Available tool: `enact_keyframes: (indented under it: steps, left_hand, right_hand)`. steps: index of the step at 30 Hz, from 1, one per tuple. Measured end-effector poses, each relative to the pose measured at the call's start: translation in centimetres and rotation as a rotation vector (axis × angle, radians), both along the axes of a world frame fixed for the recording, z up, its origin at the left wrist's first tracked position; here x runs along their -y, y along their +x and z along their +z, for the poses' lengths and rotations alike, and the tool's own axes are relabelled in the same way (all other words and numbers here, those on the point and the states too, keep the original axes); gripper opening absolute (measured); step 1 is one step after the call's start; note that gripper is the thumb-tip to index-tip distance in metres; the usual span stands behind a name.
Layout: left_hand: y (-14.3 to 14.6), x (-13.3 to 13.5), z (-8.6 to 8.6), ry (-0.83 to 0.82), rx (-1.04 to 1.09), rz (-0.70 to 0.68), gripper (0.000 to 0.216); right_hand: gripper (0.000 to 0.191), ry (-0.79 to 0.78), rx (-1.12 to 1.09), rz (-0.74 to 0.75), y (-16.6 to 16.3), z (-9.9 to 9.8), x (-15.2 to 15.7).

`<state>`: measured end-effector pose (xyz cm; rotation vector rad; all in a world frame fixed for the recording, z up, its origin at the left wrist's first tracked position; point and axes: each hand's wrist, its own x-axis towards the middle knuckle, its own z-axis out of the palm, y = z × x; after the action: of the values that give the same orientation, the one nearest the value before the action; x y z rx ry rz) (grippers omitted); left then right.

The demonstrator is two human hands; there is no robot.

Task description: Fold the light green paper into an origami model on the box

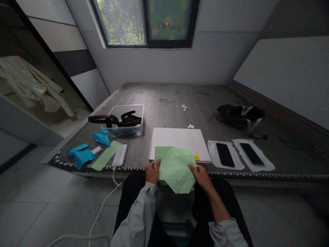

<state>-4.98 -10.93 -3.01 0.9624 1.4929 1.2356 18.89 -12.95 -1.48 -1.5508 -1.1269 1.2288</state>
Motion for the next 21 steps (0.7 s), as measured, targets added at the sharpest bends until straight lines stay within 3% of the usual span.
enact_keyframes:
  steps: [8,15,17,21]
  left_hand:
    - [0.5,-0.2,-0.1,0.095,0.142,-0.113,0.047]
    - [0.1,-0.1,-0.4,0.213,0.182,-0.105,0.015]
    - [-0.1,-0.1,-0.4,0.210,0.191,-0.109,0.016]
    - [0.0,0.0,-0.4,0.206,0.181,-0.072,0.018]
  right_hand:
    - [0.055,0.022,-0.067,-0.076,0.7,-0.8,-0.5]
    - [0.028,0.063,-0.263,-0.086,0.8,0.1,0.4]
    - [0.024,0.062,-0.319,-0.092,0.7,0.3,0.6]
    - [0.042,0.077,-0.405,-0.178,0.3,0.9,0.3]
